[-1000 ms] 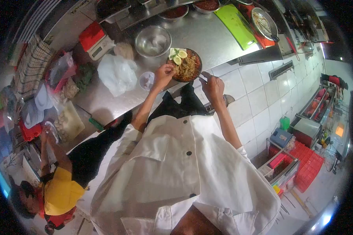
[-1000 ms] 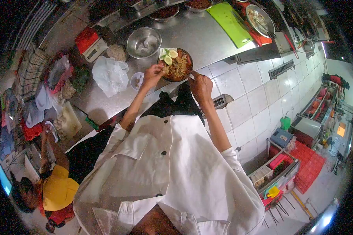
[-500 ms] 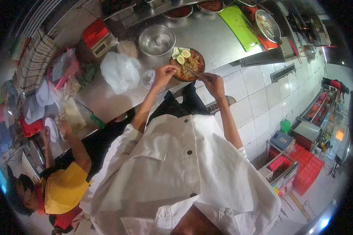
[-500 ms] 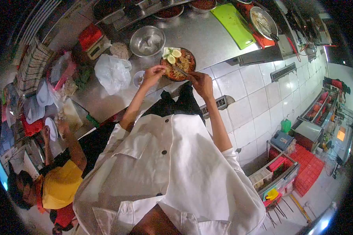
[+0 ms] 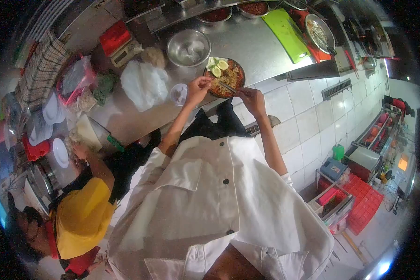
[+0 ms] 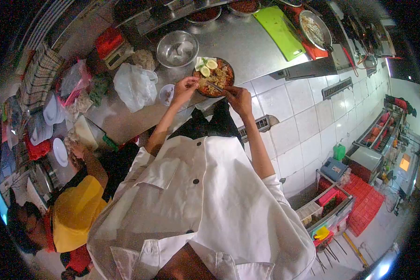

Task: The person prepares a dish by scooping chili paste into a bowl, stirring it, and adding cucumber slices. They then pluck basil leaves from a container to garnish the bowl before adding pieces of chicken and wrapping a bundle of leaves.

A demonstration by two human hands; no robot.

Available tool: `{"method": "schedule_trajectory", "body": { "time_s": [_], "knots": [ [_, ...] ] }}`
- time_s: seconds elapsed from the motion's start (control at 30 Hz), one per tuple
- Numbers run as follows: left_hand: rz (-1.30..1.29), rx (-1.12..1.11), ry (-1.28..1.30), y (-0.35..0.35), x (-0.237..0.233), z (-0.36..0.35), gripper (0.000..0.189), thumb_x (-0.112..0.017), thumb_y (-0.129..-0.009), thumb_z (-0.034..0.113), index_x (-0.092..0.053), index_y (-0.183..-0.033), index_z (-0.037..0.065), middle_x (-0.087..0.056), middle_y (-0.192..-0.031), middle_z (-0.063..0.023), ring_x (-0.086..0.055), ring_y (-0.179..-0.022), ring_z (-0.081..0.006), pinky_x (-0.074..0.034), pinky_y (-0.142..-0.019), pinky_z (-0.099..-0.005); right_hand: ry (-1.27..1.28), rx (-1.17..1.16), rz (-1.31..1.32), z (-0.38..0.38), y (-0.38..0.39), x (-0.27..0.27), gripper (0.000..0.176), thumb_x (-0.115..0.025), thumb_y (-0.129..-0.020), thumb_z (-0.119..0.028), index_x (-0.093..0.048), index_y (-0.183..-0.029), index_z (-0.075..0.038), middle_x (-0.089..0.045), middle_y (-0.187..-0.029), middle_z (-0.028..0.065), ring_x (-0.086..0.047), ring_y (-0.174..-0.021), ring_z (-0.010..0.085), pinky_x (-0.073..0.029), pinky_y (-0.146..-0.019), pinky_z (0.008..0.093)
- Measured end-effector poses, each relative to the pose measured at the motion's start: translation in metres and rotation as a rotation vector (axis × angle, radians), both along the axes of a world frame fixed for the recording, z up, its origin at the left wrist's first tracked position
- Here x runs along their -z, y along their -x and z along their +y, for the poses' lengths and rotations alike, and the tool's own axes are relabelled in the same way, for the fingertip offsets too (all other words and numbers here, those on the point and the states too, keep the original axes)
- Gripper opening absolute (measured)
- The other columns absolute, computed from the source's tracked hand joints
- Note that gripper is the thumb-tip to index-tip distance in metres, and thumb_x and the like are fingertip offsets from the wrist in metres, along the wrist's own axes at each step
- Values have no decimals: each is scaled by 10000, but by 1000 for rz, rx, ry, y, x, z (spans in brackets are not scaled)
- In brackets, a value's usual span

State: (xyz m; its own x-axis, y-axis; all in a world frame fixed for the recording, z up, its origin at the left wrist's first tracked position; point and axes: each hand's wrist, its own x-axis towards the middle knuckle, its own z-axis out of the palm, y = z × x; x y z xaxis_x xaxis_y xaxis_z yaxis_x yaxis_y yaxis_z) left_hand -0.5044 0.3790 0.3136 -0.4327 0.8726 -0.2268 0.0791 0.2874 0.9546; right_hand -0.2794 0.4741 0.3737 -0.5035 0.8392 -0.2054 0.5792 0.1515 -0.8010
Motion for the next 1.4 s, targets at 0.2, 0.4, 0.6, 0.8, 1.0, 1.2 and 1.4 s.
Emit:
{"method": "schedule_trajectory", "body": {
  "time_s": [0.2, 0.4, 0.6, 0.8, 1.0, 1.2, 1.4],
  "knots": [
    [106, -118, 135, 0, 6, 0, 284, -736, -859, 233, -680, -1108, 107, -717, -854, -43, -635, -700, -123, -502, -645, -304, -104, 36, -203, 3, 2, -7, 237, -697, -857, -240, -744, -1014, -68, -740, -862, 113, -725, -795, 210, -543, -703, 313],
    [156, -2, 17, 0, -4, 3, 242, -713, -873, 225, -697, -1072, 88, -731, -963, -93, -694, -828, -187, -530, -724, -310, -76, -24, -215, 11, -3, -19, 211, -704, -849, -238, -757, -989, -89, -732, -828, 123, -718, -737, 229, -540, -668, 326],
    [261, 99, -12, -8, 0, 15, 185, -612, -912, 98, -684, -1080, 69, -718, -977, -115, -699, -844, -268, -531, -774, -359, -200, -66, -271, 3, 3, -19, 207, -719, -837, -222, -758, -993, -92, -721, -815, 142, -710, -702, 246, -542, -657, 333],
    [482, 136, -101, 3, -17, 21, 216, -682, -872, 144, -703, -1075, 75, -717, -1016, -116, -697, -880, -230, -535, -759, -339, -169, -146, -248, 0, 7, -33, 212, -716, -839, -216, -751, -1002, -85, -718, -860, 149, -708, -724, 273, -540, -661, 343],
    [296, 324, 96, 12, -26, 26, 208, -691, -876, 235, -727, -976, 57, -716, -924, -123, -691, -835, -240, -526, -765, -368, -214, -160, -173, 2, 6, -39, 190, -706, -816, -219, -751, -971, -118, -692, -805, 177, -671, -728, 365, -530, -674, 443],
    [355, 138, 28, 11, -13, 27, 172, -687, -883, 194, -715, -946, 36, -720, -911, -122, -694, -823, -238, -525, -748, -369, -237, -110, -257, -1, 1, -39, 182, -698, -818, -208, -755, -973, -130, -695, -786, 167, -674, -724, 358, -531, -667, 440],
    [455, 233, -9, 13, -2, 25, 111, -675, -883, 124, -714, -946, 41, -722, -886, -108, -690, -804, -233, -521, -726, -369, -209, -120, -225, 7, 7, -17, 192, -698, -823, -241, -750, -943, -101, -689, -767, 189, -675, -726, 369, -534, -664, 458]
  ]
}}
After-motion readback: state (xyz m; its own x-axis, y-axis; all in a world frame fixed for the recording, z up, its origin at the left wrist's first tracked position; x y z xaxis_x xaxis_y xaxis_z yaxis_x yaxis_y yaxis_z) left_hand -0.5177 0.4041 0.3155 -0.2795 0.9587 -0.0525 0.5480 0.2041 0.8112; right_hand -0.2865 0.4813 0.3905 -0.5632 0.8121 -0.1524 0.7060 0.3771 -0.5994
